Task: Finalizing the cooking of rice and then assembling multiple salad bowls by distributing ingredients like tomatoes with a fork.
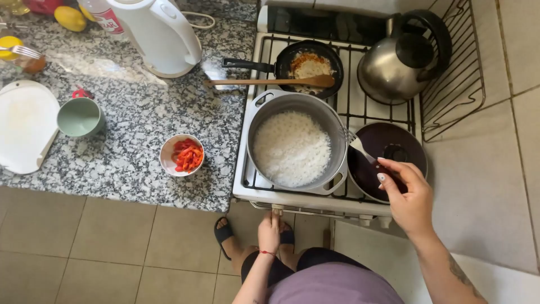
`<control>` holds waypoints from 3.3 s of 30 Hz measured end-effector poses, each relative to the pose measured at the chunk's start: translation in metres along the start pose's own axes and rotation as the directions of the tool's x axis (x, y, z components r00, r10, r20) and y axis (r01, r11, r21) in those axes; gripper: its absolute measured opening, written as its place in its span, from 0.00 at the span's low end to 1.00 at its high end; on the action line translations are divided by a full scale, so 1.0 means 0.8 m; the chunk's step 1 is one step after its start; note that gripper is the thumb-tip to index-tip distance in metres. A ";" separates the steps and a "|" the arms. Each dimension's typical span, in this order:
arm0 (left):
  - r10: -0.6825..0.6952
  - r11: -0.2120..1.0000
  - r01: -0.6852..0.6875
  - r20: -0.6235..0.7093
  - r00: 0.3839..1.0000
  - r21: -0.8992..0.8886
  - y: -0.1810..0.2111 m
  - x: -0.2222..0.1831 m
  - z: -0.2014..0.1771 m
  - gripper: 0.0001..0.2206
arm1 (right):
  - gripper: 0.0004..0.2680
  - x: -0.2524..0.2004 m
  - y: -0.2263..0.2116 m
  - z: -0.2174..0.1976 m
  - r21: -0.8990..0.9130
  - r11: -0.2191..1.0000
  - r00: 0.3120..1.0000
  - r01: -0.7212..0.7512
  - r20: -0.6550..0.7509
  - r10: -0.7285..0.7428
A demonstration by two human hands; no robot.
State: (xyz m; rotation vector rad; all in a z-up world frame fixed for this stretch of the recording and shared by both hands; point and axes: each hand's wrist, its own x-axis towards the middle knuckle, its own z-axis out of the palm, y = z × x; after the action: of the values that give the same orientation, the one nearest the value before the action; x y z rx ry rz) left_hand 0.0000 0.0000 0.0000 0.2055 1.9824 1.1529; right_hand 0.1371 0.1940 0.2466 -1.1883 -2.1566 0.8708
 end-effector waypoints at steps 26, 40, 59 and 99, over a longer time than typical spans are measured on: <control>0.661 0.547 -0.639 0.190 0.726 0.541 -0.033 0.031 -0.016 0.08 | 0.09 -0.088 -0.046 0.288 0.428 0.673 0.674 -0.604 0.725 0.143; -0.266 0.941 0.339 -0.600 0.754 0.009 -0.338 -0.144 -0.404 0.17 | 0.10 -0.153 -0.286 0.434 0.322 0.899 0.460 0.295 0.777 -0.429; -0.110 0.992 0.041 -0.657 0.746 -0.119 -0.274 0.056 -0.968 0.11 | 0.04 -0.197 -0.666 0.900 0.467 0.865 0.224 0.181 0.837 -0.499; 0.051 0.743 -0.069 -0.046 0.998 -0.666 -0.072 0.583 -1.859 0.09 | 0.08 0.100 -1.052 1.498 -0.144 0.649 0.657 0.747 0.307 -0.689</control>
State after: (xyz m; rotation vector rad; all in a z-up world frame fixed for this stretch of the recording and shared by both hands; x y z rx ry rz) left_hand -1.3550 -0.7697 0.0626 -0.1265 1.4597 1.8384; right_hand -1.1867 -0.4186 0.0966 -0.2099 -2.6709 0.3641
